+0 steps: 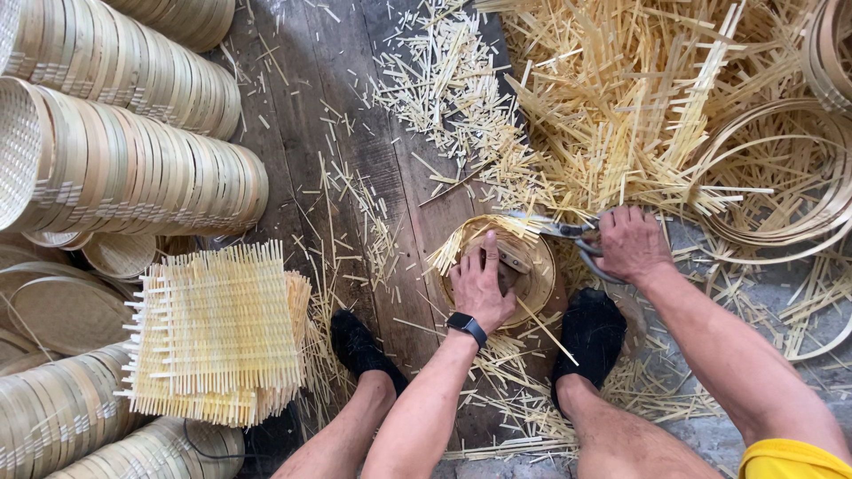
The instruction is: The person trims excess bamboo strips with shears, fits bamboo rings over woven bases on a wooden mold, and stacks completed basket components on a workshop floor.
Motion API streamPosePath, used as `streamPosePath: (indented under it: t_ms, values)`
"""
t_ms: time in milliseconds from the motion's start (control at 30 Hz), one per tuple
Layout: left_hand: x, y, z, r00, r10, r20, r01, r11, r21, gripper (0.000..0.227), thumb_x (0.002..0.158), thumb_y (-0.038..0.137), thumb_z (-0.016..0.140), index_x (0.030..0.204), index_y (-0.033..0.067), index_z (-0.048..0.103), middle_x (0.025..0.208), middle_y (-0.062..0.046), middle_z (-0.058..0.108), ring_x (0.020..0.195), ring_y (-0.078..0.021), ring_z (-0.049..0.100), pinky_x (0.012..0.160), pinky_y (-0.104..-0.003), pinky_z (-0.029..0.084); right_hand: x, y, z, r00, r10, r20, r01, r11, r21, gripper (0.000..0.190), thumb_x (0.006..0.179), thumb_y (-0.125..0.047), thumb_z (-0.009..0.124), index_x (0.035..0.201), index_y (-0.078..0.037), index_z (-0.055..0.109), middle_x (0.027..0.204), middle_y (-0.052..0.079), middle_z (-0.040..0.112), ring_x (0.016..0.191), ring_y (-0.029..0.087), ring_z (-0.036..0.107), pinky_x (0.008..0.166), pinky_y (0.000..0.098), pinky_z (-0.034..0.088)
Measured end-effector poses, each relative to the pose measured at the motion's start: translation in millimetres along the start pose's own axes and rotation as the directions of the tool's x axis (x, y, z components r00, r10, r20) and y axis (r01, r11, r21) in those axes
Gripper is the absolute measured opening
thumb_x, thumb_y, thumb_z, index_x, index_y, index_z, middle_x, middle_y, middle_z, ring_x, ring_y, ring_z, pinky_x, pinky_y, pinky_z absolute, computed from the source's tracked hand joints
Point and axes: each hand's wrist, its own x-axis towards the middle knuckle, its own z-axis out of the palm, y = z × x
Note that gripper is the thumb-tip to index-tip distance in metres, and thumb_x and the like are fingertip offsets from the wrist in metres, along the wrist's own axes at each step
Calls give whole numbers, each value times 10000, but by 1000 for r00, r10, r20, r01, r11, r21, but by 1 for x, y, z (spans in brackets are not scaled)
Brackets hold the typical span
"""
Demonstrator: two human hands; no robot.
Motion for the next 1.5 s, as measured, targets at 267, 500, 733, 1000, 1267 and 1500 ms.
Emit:
streamPosePath:
  t_ms: [267, 500, 733, 1000, 1267, 1500]
  values:
    - [4, -16, -12, 992, 101, 81, -103, 995, 13, 1367, 560, 150, 892, 1604, 271, 18, 1436, -252, 472, 1285, -405, 497, 1080, -576, 334, 5, 5, 21, 966, -61, 250, 61, 998, 6, 322, 1052, -346, 527, 894, -85, 631, 755, 65, 587, 634, 147, 571, 517, 294, 534]
    - [4, -15, -29, 933, 270, 240, -278, 961, 2, 1244, 585, 88, 833, 1628, 303, 188, 1471, -141, 517, 1315, -343, 531, 1142, -544, 323, 14, -15, 3, 992, -38, -117, 44, 998, 46, 593, 770, -571, 562, 967, -23, 671, 797, 130, 601, 676, 213, 597, 593, 325, 566]
    - [0, -4, -22, 988, 56, 141, -27, 979, -202, 1137, 620, 362, 819, 1546, 123, 205, 1424, -161, 549, 1329, -412, 446, 1119, -699, 53, 7, 0, -11, 897, -43, 441, 22, 998, 54, 382, 1003, -416, 517, 1123, -75, 639, 1059, 137, 597, 887, 194, 617, 731, 320, 598]
    - [-1, 4, -20, 992, 82, 94, -72, 992, -104, 704, 735, 353, 747, 1403, 217, 571, 1199, -42, 713, 1234, -261, 576, 1188, -652, 171, 20, -34, 15, 996, -52, -71, 39, 984, -174, 422, 882, -494, 500, 882, -94, 634, 823, 85, 584, 711, 159, 586, 575, 284, 543]
    - [6, -6, -28, 954, 276, 120, -269, 960, -70, 504, 678, 317, 777, 1172, 242, 719, 1123, 14, 745, 1191, -202, 626, 1181, -618, 233, 9, -1, 26, 991, -68, 117, 75, 996, -56, 385, 945, -428, 503, 849, -70, 609, 758, 124, 620, 606, 167, 591, 510, 279, 520]
    - [12, -13, -36, 883, 446, 145, -435, 894, -105, 447, 615, 306, 753, 1061, 283, 782, 1125, 4, 747, 1173, -186, 634, 1180, -565, 258, 12, -8, 18, 972, -103, 212, 131, 984, -122, 286, 1073, -296, 488, 946, -80, 624, 830, 109, 633, 650, 131, 594, 520, 271, 543]
